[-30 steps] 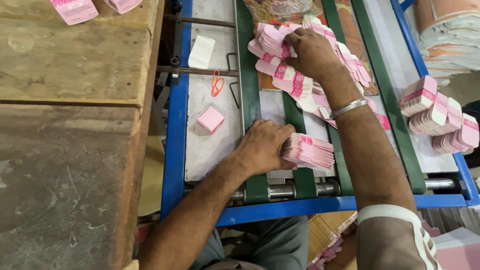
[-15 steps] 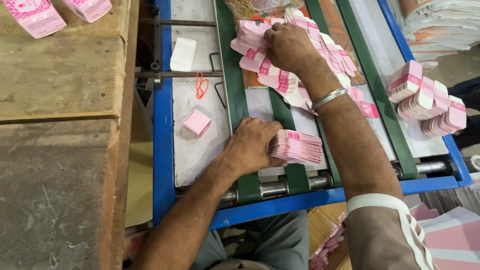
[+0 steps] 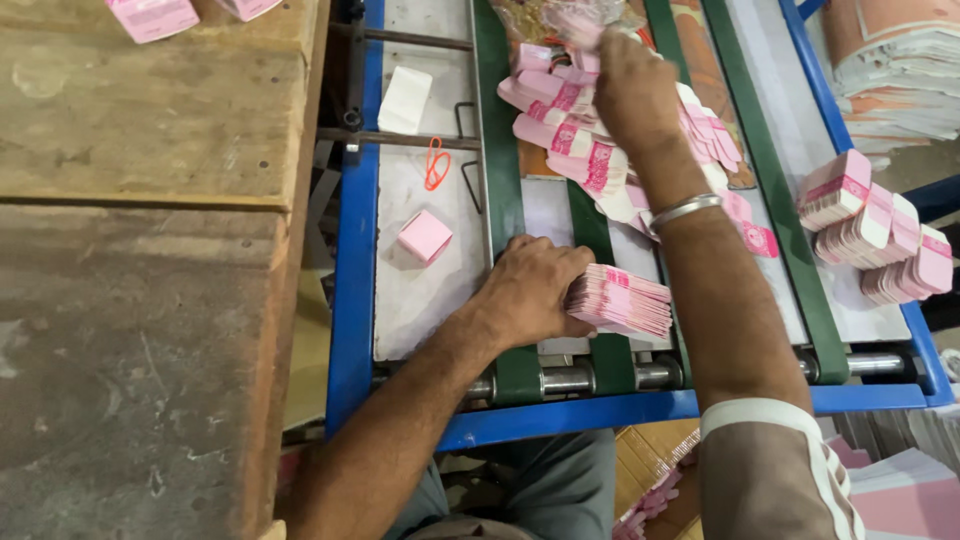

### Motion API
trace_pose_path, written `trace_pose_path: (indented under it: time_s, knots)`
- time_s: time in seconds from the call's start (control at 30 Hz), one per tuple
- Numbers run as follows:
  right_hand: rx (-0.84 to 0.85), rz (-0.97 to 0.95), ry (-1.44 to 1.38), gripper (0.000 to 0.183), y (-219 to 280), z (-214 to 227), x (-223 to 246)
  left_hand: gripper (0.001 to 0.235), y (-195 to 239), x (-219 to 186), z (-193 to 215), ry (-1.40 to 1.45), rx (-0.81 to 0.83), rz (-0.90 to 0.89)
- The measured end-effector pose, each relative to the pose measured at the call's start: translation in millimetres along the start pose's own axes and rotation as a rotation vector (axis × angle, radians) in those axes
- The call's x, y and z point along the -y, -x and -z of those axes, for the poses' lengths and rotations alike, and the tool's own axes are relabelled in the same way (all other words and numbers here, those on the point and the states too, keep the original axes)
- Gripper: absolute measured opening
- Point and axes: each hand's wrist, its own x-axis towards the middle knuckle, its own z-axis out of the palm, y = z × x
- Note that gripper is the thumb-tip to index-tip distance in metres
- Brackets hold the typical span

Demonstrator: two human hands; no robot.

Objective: The person gathers pink and white paper sheets from a conveyor belt, aligns them into stacks, and secures each bundle with a rubber band. The person then places the completed bundles onto the side of the conveyor.

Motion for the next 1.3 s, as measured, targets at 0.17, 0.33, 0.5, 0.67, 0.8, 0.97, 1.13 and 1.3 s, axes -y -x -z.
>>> trace_pose_path:
  time_s: [0.17,0.33,0.5,0.67,0.8,0.97,1.13,1.3]
  knots:
    - [-0.143,-0.338,-0.716,0.030,25.8,44.2,-44.5,0.068,-2.5,-0.5,1.2,0.010,-0.007,-0.009]
    - [-0.227,-0.601,-1.663,0.024,85.2,110.6,-47.2,0.063,-5.0,-3.2,7.3,0.156,0.032,0.091]
    - [-0.424,-0.792,-2.057,0.046,137.5,165.5,-2.6,0.076,-4.3,-4.2,11.9,0.352,-0.139,-0.008]
    - [-0.456,-0.777,-2.193,0.046,179.1,175.0,41.1,0.078,-1.6,-11.5,16.1,0.339,-0.270,-0.142]
    - [-0.442,-0.932,-2.126,0.048,200.7,158.7,68.3,0.071,-1.0,-18.2,19.6,0.191,-0.274,-0.197]
    - [-0.527,-1.062,-2.378,0.036,226.8,124.8,97.7,0.079,-1.6,-18.5,17.4,0.141,-0.307,-0.256]
    - [-0.307,-1.145,-2.264,0.037,230.3,126.6,98.7,0.077,1.9,-15.7,18.6,0.304,-0.182,-0.214]
    - [-0.289,-1.082,-2.360,0.039,219.4,137.5,103.5,0.078,2.6,-21.9,26.1,0.200,-0.198,-0.239]
